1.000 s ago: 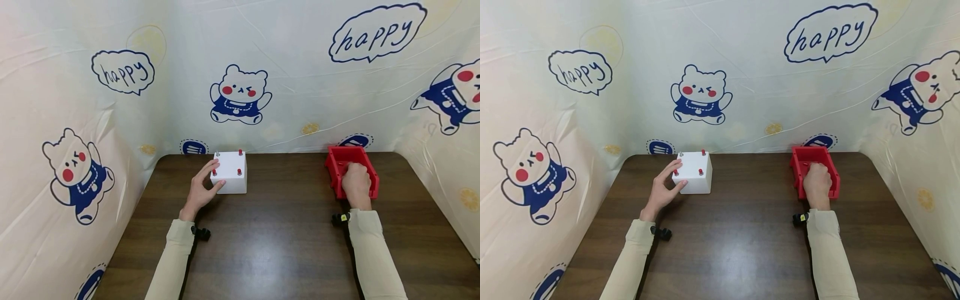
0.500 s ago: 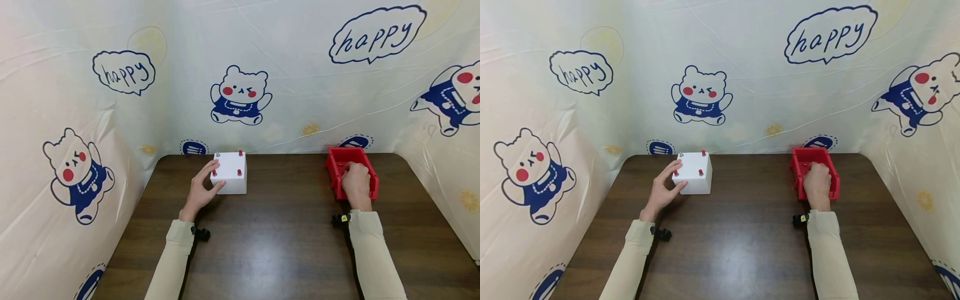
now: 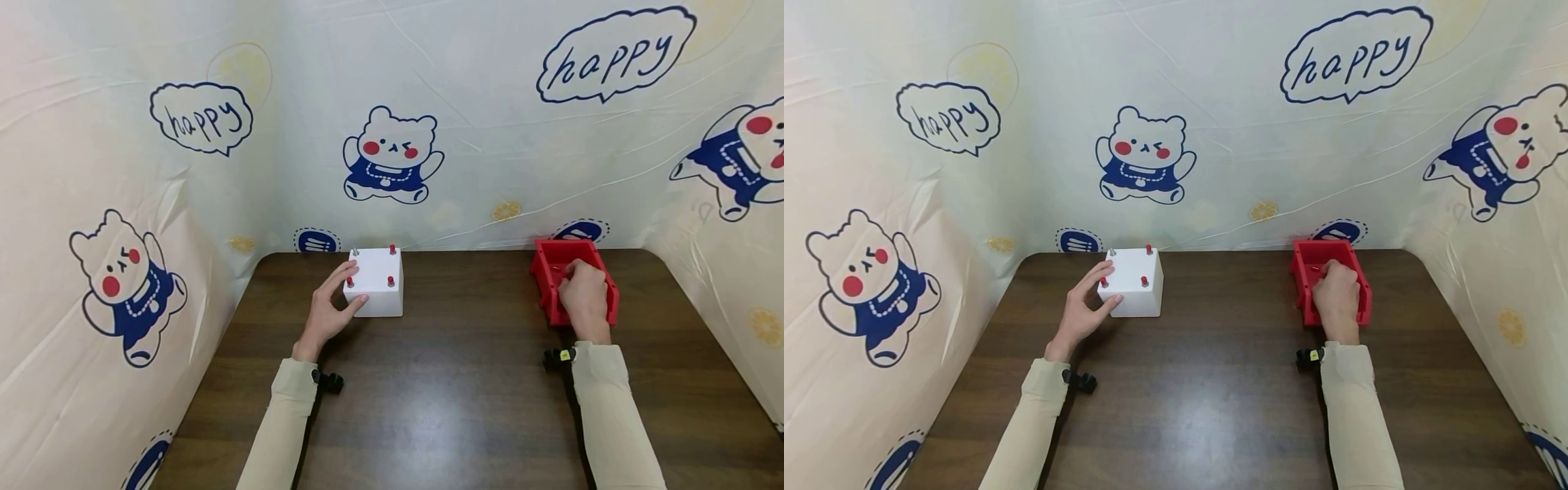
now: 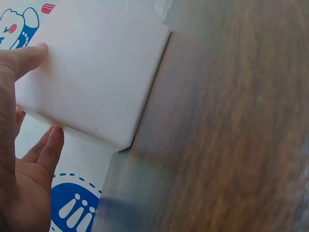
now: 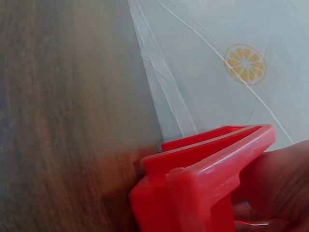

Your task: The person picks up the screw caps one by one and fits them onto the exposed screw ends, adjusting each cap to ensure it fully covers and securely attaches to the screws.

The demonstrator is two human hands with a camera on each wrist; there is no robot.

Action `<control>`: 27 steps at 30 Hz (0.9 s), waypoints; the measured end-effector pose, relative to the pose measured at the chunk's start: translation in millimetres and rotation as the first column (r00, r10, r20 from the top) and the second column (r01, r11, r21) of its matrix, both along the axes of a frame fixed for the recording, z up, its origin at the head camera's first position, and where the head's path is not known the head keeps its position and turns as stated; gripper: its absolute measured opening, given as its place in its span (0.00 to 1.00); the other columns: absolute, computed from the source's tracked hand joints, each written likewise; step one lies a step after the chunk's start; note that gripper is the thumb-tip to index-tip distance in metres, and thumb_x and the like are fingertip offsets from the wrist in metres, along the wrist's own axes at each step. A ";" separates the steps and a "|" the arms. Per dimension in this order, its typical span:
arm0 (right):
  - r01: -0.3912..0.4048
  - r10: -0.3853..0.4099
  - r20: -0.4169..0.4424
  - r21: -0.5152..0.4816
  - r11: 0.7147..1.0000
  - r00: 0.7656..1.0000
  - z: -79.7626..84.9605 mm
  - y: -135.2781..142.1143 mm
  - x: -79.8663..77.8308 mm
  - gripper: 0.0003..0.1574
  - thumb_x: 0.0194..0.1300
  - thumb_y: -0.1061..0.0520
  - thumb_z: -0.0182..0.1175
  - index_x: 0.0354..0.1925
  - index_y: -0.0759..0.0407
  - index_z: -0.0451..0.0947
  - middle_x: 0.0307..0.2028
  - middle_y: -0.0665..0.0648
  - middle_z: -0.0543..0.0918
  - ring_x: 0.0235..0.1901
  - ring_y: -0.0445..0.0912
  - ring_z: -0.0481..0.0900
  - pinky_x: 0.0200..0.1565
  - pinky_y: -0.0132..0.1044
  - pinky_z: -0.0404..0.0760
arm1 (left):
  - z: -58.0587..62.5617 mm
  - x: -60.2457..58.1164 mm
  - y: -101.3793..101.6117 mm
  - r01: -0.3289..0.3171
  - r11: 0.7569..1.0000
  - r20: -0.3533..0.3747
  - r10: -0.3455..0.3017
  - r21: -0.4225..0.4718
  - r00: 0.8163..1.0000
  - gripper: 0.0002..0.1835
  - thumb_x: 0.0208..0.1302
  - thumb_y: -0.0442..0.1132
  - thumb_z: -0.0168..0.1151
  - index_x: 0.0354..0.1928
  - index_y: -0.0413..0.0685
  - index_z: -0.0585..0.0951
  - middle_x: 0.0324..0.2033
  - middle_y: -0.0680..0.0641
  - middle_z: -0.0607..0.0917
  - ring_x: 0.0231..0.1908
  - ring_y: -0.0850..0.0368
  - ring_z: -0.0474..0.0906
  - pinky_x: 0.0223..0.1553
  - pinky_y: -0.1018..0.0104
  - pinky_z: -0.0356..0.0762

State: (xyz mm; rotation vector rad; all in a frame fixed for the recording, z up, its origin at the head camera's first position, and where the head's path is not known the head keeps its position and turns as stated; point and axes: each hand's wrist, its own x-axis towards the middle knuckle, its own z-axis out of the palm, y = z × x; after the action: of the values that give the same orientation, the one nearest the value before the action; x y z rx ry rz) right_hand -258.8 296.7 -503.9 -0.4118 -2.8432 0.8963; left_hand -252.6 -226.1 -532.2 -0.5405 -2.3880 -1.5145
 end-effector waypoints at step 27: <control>0.016 -0.018 -0.040 -0.054 0.998 0.999 20.3 -2.6 1.6 0.22 0.74 0.65 0.51 0.60 0.69 0.82 0.59 0.76 0.82 0.55 0.71 0.80 0.58 0.70 0.82 | 0.1 -0.2 0.8 0.004 1.000 0.000 -0.004 0.009 1.000 0.32 0.66 0.36 0.75 0.72 0.55 0.79 0.78 0.51 0.72 0.78 0.47 0.67 0.73 0.33 0.69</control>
State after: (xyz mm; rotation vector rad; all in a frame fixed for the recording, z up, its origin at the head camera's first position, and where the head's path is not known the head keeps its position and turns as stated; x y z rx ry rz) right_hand -257.2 294.1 -483.6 -0.4182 -2.7796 0.9689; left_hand -252.8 -225.3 -532.1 -0.5437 -2.3797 -1.5265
